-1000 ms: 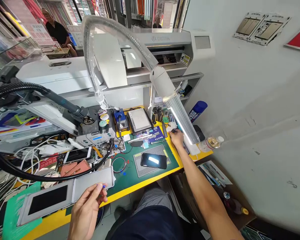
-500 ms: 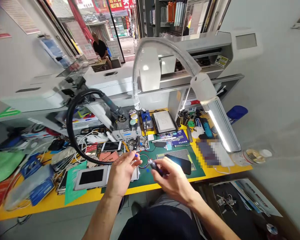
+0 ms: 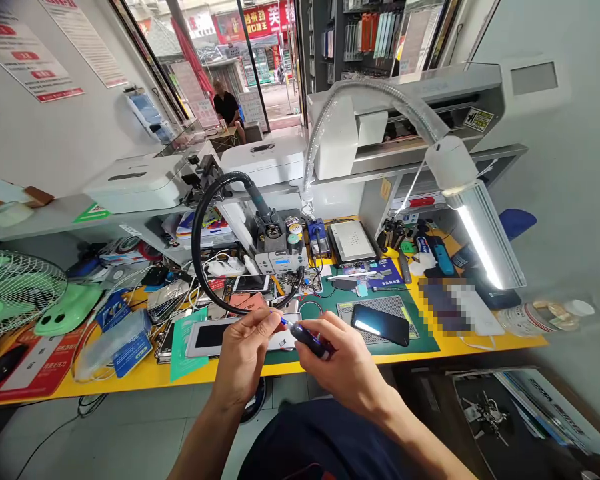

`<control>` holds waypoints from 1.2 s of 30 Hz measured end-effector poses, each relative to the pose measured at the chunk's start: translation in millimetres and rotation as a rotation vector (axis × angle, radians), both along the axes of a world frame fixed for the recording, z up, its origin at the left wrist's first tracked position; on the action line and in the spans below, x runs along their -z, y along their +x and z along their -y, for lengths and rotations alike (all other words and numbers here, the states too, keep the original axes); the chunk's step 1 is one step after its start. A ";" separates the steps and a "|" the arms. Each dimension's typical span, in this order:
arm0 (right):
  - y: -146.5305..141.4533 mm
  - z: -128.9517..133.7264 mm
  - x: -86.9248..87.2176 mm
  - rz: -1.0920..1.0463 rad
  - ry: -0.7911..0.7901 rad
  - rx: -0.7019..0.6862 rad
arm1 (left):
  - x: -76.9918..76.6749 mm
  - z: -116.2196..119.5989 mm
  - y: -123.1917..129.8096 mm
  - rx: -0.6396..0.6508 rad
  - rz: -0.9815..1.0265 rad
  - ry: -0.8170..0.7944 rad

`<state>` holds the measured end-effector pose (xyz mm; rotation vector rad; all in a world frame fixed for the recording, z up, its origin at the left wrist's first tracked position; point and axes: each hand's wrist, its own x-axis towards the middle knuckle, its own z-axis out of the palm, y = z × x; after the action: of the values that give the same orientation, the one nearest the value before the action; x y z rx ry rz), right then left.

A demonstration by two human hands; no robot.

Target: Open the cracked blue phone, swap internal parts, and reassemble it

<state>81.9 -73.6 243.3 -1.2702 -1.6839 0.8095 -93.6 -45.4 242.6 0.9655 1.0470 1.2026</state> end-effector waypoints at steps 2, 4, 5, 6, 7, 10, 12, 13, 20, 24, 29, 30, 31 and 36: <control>-4.2 -0.8 0.0 0.010 0.005 -0.004 | 0.9 1.7 -2.2 -0.015 -0.005 0.009; -7.0 -2.1 0.4 0.019 0.006 -0.008 | 1.7 2.1 -2.9 -0.030 -0.005 0.011; -8.0 -2.7 0.7 0.023 0.005 -0.010 | 2.0 2.0 -2.9 -0.037 -0.004 0.010; -8.7 -3.2 1.1 0.027 0.004 -0.011 | 2.3 1.8 -2.8 -0.042 -0.001 0.008; -9.1 -3.5 1.5 0.030 0.003 -0.013 | 2.5 1.6 -2.7 -0.046 0.002 0.005; -9.3 -3.9 3.0 0.040 0.003 -0.012 | 2.9 1.5 -2.3 -0.053 0.018 -0.009; -9.0 -4.0 4.2 0.047 0.004 -0.015 | 3.1 1.8 -2.3 -0.051 0.031 -0.023; -8.8 -4.1 4.9 0.050 0.004 -0.017 | 3.2 1.9 -2.2 -0.049 0.035 -0.031; -10.7 -6.3 11.1 0.063 0.042 -0.015 | 3.9 0.1 0.4 -0.072 0.014 -0.065; -15.8 -7.1 14.3 0.047 0.053 0.019 | 2.7 -0.9 0.8 -0.091 -0.010 -0.077; -21.1 -3.7 12.1 -0.081 -0.107 0.002 | 2.1 0.1 -3.5 -0.049 0.006 -0.077; -20.7 -3.3 11.2 -0.125 -0.176 -0.037 | 2.2 0.2 -4.2 -0.032 0.017 -0.076; -19.9 -3.4 10.6 -0.172 -0.255 -0.093 | 2.5 0.2 -4.7 -0.012 0.029 -0.074; -16.7 -11.2 13.0 -0.360 -0.536 -0.364 | 5.1 -2.6 -6.3 0.063 0.051 -0.071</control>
<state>65.2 -62.4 230.3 -1.0710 -1.4645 1.6875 -99.9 -42.8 237.5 0.9019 1.0055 1.1251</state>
